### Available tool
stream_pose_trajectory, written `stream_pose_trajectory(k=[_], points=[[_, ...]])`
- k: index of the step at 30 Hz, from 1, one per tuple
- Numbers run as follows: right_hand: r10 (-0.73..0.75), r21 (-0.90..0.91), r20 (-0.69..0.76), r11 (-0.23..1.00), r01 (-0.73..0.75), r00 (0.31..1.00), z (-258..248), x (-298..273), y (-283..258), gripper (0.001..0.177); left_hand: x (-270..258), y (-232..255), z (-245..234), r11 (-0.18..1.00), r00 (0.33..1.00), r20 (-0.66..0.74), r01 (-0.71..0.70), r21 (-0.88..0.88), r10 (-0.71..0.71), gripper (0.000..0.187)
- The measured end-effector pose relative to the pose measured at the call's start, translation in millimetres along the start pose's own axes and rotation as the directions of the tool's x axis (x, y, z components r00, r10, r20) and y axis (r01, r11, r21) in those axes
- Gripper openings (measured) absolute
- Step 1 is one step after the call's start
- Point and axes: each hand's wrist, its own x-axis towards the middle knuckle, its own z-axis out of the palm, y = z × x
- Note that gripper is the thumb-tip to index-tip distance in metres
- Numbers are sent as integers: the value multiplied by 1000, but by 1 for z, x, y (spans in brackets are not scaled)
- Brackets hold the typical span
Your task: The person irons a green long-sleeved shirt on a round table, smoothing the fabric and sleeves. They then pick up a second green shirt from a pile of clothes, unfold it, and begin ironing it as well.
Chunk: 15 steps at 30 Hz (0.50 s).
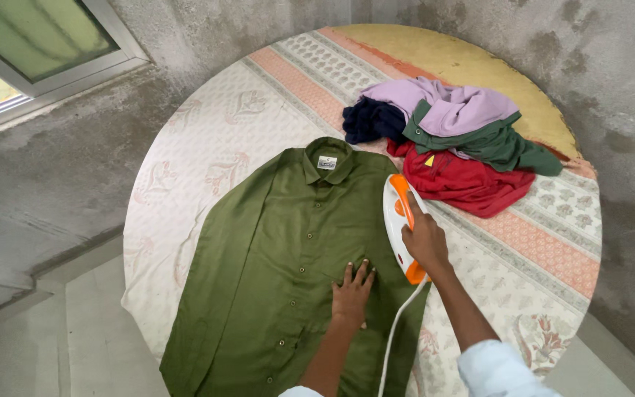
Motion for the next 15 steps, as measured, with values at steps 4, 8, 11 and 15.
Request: stream_pose_trajectory(k=[4, 8, 11, 15], points=[[29, 76, -56, 997, -25, 998, -2, -34, 17, 90, 4, -2, 3, 1000, 999, 35, -13, 9, 13, 143], [10, 68, -70, 998, -5, 998, 1, 2, 21, 90, 5, -1, 6, 1000, 1000, 23, -5, 29, 4, 144], [14, 72, -83, 997, -8, 996, 3, 20, 23, 89, 7, 1, 9, 999, 1000, 21, 7, 48, -8, 143], [1, 93, -89, 996, 8, 996, 4, -2, 24, 88, 6, 3, 13, 999, 1000, -16, 13, 50, -13, 140]])
